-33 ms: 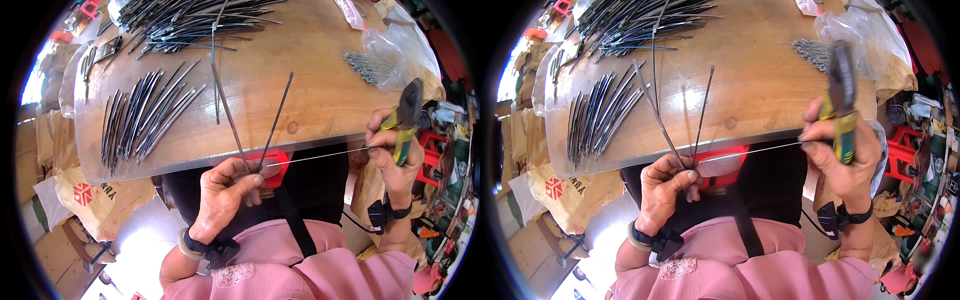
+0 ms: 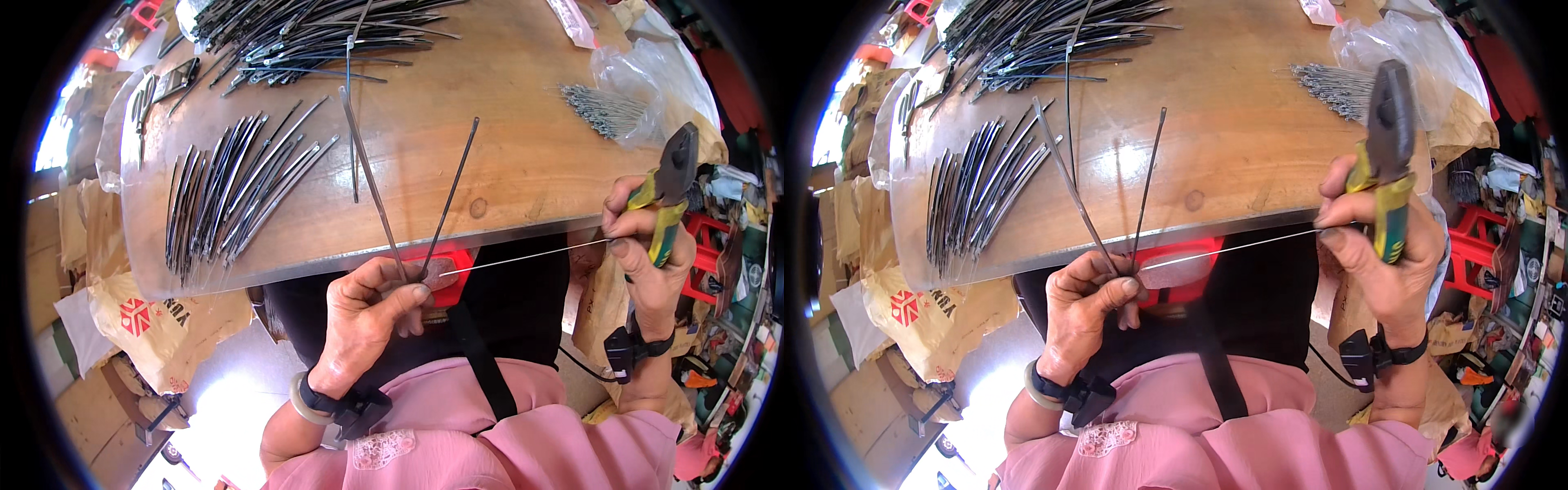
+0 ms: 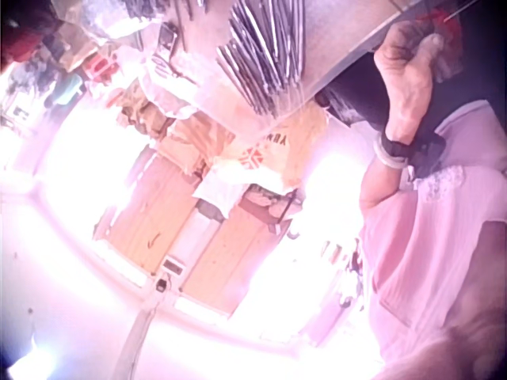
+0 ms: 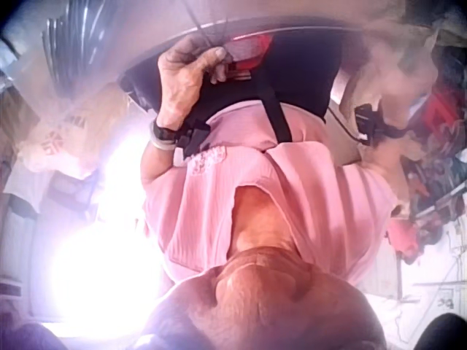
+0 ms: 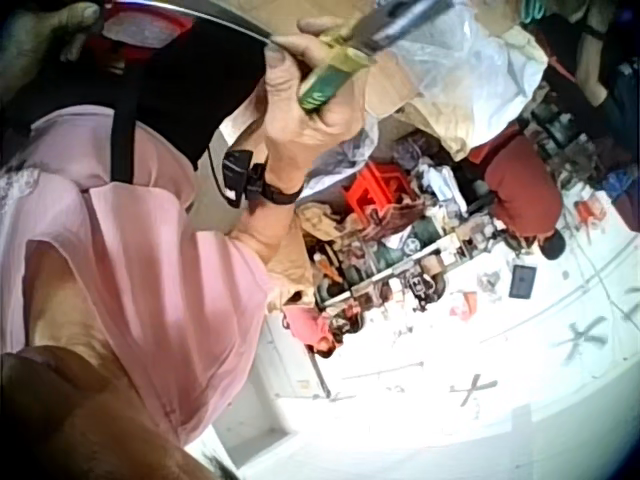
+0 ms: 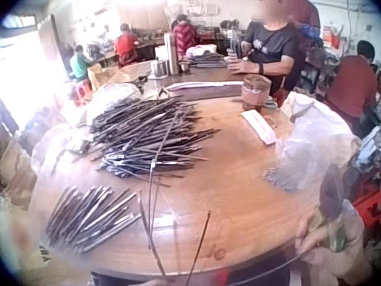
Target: The person holds metal wires and strips together, using pliers to secure them with a thinner wire. They repeat this process with several components and then gather a bundle of the assembled items and place them in a container.
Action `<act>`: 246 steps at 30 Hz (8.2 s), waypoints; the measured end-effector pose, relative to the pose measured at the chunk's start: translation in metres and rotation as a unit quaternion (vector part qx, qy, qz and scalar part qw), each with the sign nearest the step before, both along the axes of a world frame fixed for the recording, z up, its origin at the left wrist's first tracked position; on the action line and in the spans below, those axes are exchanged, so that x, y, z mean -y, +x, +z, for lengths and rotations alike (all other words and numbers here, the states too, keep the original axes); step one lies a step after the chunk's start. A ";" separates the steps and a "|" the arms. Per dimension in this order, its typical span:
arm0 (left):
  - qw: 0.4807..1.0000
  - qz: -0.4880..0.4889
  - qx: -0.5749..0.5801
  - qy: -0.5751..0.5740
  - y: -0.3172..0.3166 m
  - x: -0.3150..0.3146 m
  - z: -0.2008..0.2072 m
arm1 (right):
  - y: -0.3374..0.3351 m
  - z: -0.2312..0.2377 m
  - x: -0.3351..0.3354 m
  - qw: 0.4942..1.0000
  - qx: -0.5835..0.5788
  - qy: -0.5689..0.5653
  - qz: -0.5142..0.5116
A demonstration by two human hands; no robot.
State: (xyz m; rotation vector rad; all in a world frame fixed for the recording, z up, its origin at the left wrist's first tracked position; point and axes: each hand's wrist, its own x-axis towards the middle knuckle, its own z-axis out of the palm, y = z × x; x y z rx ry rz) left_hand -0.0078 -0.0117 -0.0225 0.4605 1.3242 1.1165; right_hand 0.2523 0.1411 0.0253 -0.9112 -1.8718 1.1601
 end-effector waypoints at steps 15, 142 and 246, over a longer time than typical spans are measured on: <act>0.990 -0.117 0.037 -0.069 0.012 0.003 0.007 | -0.055 -0.013 0.004 0.924 0.192 0.243 0.226; 0.898 0.011 -0.428 0.097 -0.071 -0.027 0.037 | 0.021 -0.031 -0.015 0.943 -0.178 -0.215 -0.181; 0.772 0.047 -0.627 0.091 -0.108 0.006 0.032 | -0.028 -0.029 -0.105 0.785 0.379 0.471 0.134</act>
